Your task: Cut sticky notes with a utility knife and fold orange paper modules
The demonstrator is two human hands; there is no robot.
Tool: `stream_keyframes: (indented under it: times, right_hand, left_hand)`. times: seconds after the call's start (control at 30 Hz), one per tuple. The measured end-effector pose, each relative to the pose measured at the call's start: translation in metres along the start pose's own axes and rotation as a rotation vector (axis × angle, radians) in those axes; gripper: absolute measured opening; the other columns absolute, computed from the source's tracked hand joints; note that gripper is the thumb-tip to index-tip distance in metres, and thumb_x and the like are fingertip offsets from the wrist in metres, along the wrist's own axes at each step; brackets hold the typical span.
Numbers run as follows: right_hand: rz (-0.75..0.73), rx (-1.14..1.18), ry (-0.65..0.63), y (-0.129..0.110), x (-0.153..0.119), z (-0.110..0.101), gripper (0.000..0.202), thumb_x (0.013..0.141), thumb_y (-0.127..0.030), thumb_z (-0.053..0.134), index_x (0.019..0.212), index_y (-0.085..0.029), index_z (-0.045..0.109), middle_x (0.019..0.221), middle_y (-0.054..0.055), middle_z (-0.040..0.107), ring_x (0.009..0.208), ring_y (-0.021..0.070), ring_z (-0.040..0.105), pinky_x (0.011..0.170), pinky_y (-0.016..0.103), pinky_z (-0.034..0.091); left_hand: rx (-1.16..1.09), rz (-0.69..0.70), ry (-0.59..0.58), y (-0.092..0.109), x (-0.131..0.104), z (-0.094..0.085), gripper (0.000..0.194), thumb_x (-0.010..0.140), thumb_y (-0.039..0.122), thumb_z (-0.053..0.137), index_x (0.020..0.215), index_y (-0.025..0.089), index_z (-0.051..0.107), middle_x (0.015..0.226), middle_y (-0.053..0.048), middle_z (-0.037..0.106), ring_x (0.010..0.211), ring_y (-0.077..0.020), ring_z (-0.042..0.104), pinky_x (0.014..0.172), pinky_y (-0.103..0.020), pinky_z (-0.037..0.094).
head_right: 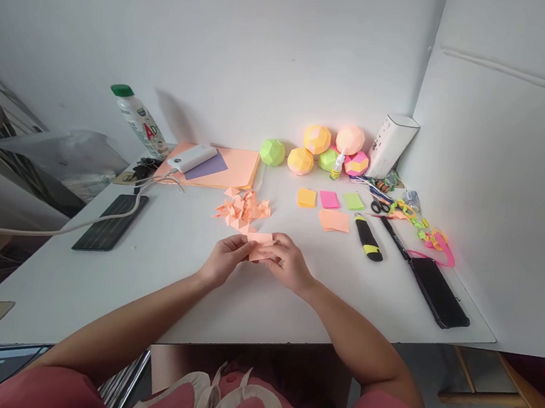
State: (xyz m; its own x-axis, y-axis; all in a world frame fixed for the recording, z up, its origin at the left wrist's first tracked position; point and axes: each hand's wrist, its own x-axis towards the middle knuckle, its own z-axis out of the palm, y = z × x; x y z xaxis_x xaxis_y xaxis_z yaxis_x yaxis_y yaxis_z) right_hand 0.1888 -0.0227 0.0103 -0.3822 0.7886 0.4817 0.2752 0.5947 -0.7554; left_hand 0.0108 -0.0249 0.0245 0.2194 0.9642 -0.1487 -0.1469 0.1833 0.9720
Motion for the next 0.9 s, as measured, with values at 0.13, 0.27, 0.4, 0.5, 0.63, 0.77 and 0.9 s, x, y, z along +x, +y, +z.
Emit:
stream_keyframes:
  times: [0.13, 0.27, 0.4, 0.5, 0.63, 0.77, 0.9]
  right_hand:
    - [-0.029, -0.04, 0.0, 0.001, 0.001, 0.0, 0.015, 0.086, -0.029, 0.056, 0.088, -0.022, 0.07, 0.082, 0.004, 0.055, 0.069, 0.0135, 0.056, 0.058, 0.028, 0.051]
    - [0.027, -0.001, -0.007, -0.006, 0.004, -0.004, 0.02, 0.088, -0.031, 0.054, 0.092, -0.022, 0.072, 0.088, 0.007, 0.06, 0.079, 0.0163, 0.06, 0.065, 0.031, 0.052]
    - [0.144, 0.08, -0.041, -0.013, 0.004, -0.007, 0.02, 0.085, -0.034, 0.058, 0.088, -0.023, 0.074, 0.096, 0.008, 0.063, 0.083, 0.018, 0.061, 0.067, 0.032, 0.052]
    - [0.229, 0.157, -0.053, -0.016, 0.003, -0.007, 0.016, 0.08, -0.034, 0.063, 0.081, -0.022, 0.074, 0.098, 0.008, 0.063, 0.084, 0.0187, 0.061, 0.065, 0.031, 0.052]
    - [0.332, 0.281, -0.031, -0.018, 0.004, -0.007, 0.015, 0.078, -0.034, 0.066, 0.079, -0.02, 0.074, 0.093, 0.007, 0.064, 0.079, 0.0172, 0.062, 0.065, 0.03, 0.052]
    - [0.361, 0.376, 0.058, -0.019, 0.005, -0.008, 0.014, 0.075, -0.032, 0.068, 0.077, -0.019, 0.072, 0.085, 0.005, 0.064, 0.068, 0.0133, 0.06, 0.063, 0.029, 0.053]
    - [0.353, 0.39, 0.103, -0.022, 0.006, -0.007, 0.014, 0.076, -0.032, 0.067, 0.079, -0.019, 0.072, 0.08, 0.003, 0.067, 0.062, 0.0114, 0.057, 0.059, 0.029, 0.052]
  left_hand:
    - [-0.011, 0.01, -0.02, 0.0, 0.0, 0.0, 0.034, 0.072, 0.047, 0.068, 0.08, 0.014, 0.064, 0.068, -0.001, 0.064, 0.064, -0.012, 0.059, 0.069, -0.03, 0.05]
    - [-0.024, 0.02, -0.026, -0.001, 0.0, 0.001, 0.034, 0.071, 0.047, 0.069, 0.08, 0.015, 0.064, 0.07, -0.001, 0.065, 0.063, -0.0118, 0.06, 0.069, -0.031, 0.052]
    - [-0.015, 0.035, -0.023, -0.002, 0.0, 0.001, 0.034, 0.073, 0.048, 0.068, 0.08, 0.015, 0.064, 0.071, -0.001, 0.065, 0.064, -0.0124, 0.061, 0.068, -0.03, 0.053]
    - [0.013, 0.052, -0.035, -0.001, -0.001, 0.001, 0.034, 0.075, 0.049, 0.065, 0.08, 0.015, 0.062, 0.068, 0.0, 0.065, 0.062, -0.0125, 0.061, 0.066, -0.03, 0.053]
    - [0.091, 0.106, -0.042, 0.001, -0.004, 0.002, 0.036, 0.08, 0.051, 0.059, 0.083, 0.015, 0.059, 0.069, -0.002, 0.065, 0.063, -0.0139, 0.062, 0.064, -0.03, 0.051]
    - [0.085, 0.117, -0.152, -0.001, -0.005, 0.001, 0.041, 0.086, 0.052, 0.049, 0.098, 0.014, 0.056, 0.08, -0.007, 0.068, 0.07, -0.0168, 0.065, 0.066, -0.033, 0.051]
    - [0.082, 0.115, -0.243, -0.004, -0.005, 0.001, 0.039, 0.083, 0.049, 0.057, 0.099, 0.014, 0.056, 0.087, -0.009, 0.069, 0.071, -0.016, 0.064, 0.067, -0.032, 0.051]
